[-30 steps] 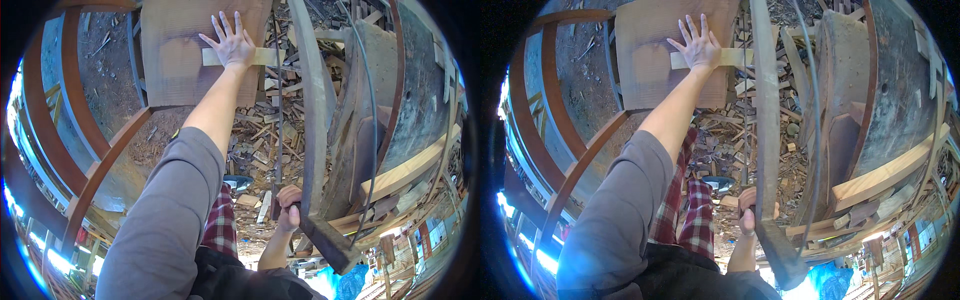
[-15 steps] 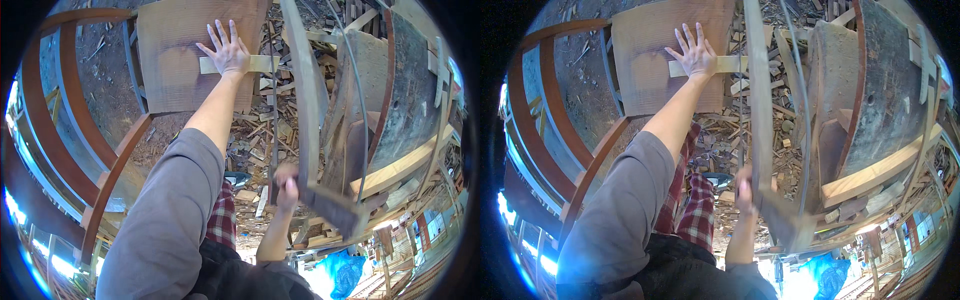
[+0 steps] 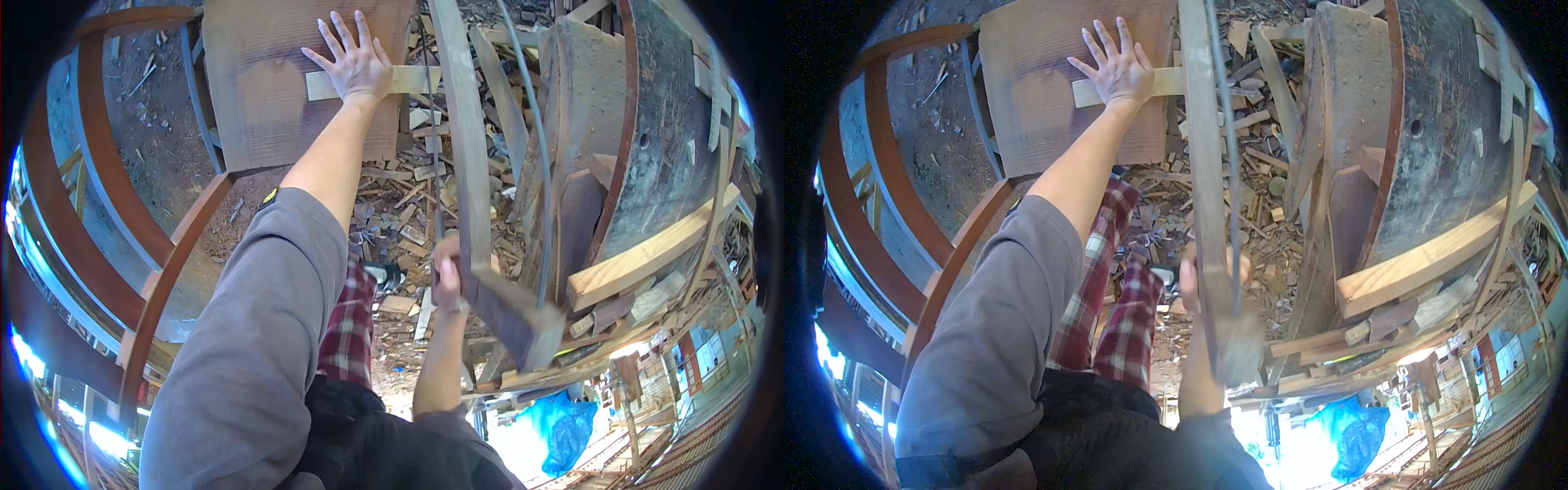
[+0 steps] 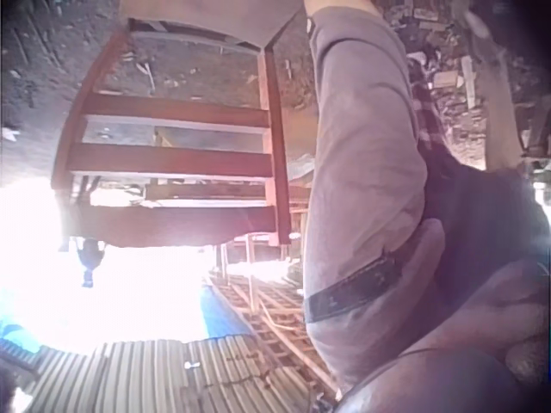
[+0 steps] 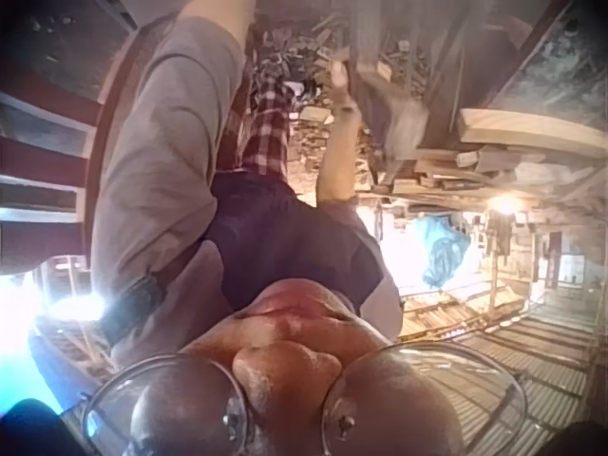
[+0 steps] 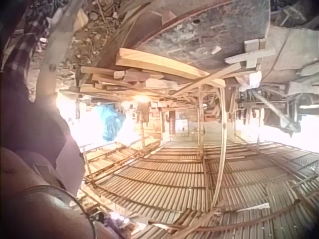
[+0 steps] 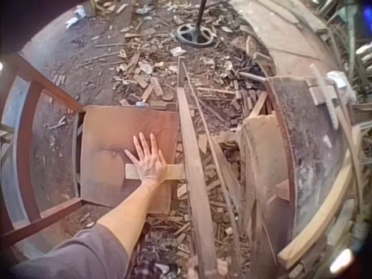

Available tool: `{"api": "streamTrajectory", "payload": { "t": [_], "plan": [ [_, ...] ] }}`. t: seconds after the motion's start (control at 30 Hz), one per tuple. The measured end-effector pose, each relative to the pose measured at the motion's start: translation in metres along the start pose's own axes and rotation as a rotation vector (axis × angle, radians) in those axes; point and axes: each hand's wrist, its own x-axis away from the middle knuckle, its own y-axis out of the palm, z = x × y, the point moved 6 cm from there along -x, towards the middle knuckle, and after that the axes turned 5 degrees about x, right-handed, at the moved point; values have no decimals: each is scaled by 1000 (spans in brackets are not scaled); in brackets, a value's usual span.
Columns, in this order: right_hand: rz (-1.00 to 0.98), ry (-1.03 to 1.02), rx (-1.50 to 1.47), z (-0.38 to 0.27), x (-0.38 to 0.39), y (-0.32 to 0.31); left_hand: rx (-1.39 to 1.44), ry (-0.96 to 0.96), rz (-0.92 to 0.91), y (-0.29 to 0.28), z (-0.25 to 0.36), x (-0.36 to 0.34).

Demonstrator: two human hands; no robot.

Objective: The recorder uses a hand saw to cut a small piece of wood in a workshop environment.

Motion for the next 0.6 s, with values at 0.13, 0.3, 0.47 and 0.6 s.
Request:
{"api": "streamTrajectory", "payload": {
  "t": [0.13, 0.3, 0.47, 0.6],
  "plan": [
    [-49, -330, -689, 8, -21, -5, 31, 34, 51, -7, 9, -4],
    [-47, -294, -441, 19, -23, -13, -109, -17, 26, -14, 14, -6],
    [16, -418, -224, 29, 57, -30, -126, -44, 35, -17, 14, -6],
    [-75, -293, -629, 23, 77, -33, -119, -32, 46, -18, 10, -3]
  ]
}}
